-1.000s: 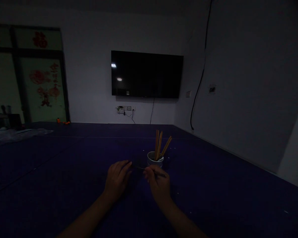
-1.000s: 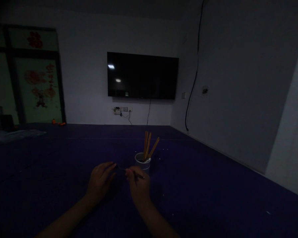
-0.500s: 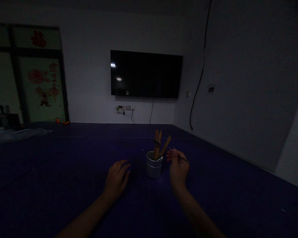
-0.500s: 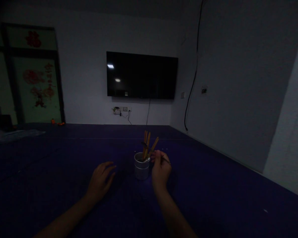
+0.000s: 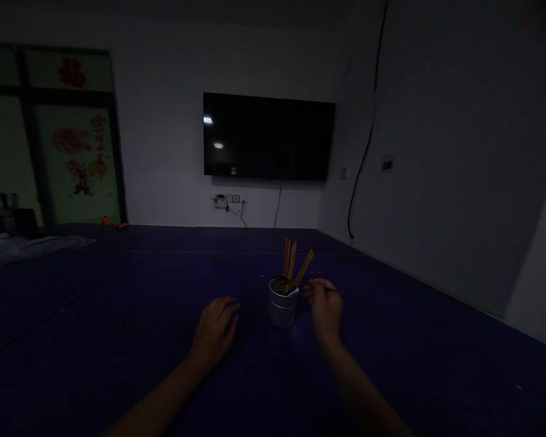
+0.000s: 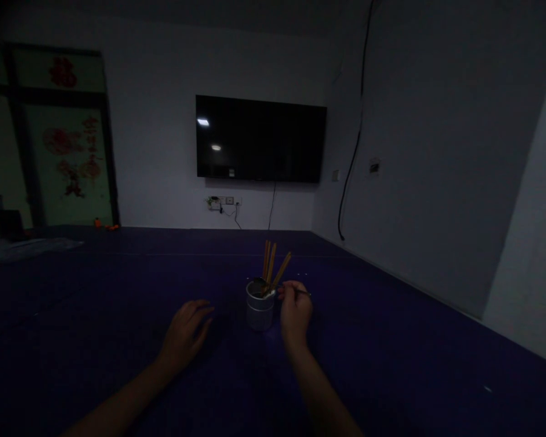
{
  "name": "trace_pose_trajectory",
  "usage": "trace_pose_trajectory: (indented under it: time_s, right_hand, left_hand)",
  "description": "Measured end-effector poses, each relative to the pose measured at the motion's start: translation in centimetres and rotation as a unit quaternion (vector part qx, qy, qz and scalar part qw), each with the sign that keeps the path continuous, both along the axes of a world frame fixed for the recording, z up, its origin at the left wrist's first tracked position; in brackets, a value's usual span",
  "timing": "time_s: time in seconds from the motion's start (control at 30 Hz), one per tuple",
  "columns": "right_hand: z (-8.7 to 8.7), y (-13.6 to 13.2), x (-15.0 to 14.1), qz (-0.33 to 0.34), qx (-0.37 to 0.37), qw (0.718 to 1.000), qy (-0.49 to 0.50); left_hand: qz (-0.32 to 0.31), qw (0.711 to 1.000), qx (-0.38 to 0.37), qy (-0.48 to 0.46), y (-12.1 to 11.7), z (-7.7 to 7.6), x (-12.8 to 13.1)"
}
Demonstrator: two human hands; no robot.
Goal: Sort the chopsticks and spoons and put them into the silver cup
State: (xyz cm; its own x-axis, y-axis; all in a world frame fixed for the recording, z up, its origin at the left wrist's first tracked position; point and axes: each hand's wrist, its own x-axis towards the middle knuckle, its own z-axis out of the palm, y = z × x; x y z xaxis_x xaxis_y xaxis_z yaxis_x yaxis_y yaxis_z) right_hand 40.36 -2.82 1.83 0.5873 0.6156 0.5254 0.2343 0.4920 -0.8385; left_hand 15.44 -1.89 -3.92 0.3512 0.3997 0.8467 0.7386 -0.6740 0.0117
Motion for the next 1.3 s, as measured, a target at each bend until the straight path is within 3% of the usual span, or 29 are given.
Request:
trace_pose_trajectory:
  time_s: [0.33, 0.57, 0.93, 1.3]
  right_hand:
    - [-1.1, 0.9, 0.1, -0.008, -0.007, 0.999, -0.047]
    - [-1.9, 1.4, -0.1, 0.042, -0.006, 0.994, -0.102]
    - [-1.5, 1.0, -0.3, 0.048, -0.018, 0.988, -0.143]
    - [-1.4, 0.6, -0.2, -0.005, -0.093, 0.965, -0.245]
  left_hand:
    - [-0.018, 1.0, 0.018, -0.004, 0.0, 0.1, 0.1]
    - [-0.022, 1.0, 0.01, -0.006, -0.2, 0.3, 0.2]
    - [-0.024, 1.0, 0.008, 0.001, -0.2, 0.3, 0.3]
    - [-0.026, 1.0, 0.0, 0.005, -0.3, 0.3, 0.2]
